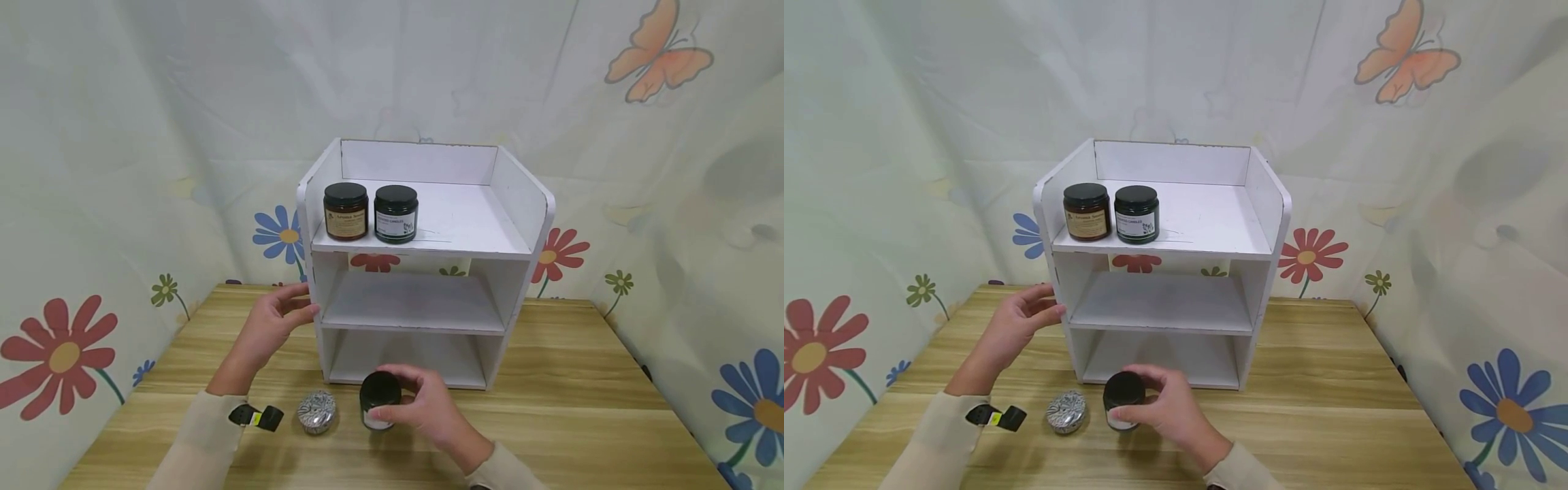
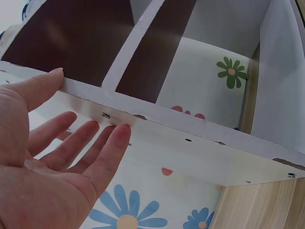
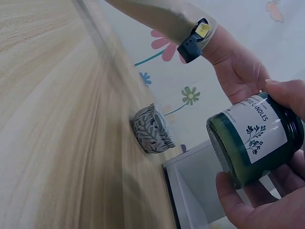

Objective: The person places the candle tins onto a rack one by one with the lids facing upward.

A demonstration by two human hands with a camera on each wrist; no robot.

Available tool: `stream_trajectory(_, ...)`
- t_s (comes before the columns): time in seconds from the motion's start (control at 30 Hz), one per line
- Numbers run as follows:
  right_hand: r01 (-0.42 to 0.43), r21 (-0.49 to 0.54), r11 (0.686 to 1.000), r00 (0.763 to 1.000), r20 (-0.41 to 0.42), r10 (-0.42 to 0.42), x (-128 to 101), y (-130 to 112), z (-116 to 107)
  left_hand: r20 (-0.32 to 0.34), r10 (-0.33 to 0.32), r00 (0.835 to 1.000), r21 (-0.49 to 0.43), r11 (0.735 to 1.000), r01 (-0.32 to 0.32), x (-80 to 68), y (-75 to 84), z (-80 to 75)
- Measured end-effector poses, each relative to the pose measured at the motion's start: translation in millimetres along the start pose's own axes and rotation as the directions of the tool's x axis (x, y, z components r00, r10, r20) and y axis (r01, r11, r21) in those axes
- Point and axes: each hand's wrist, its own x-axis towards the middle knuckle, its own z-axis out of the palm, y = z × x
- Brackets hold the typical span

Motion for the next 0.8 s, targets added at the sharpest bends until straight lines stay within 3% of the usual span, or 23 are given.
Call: stream_trajectory(0.8,0.034,-0.003,0.999,0.999,0.029,-0.034,-1.3,-21.5,-4.9,-0.001,-0.009,1.000,-0.004,1.000,0.009,-0.3,0.1,-0.3)
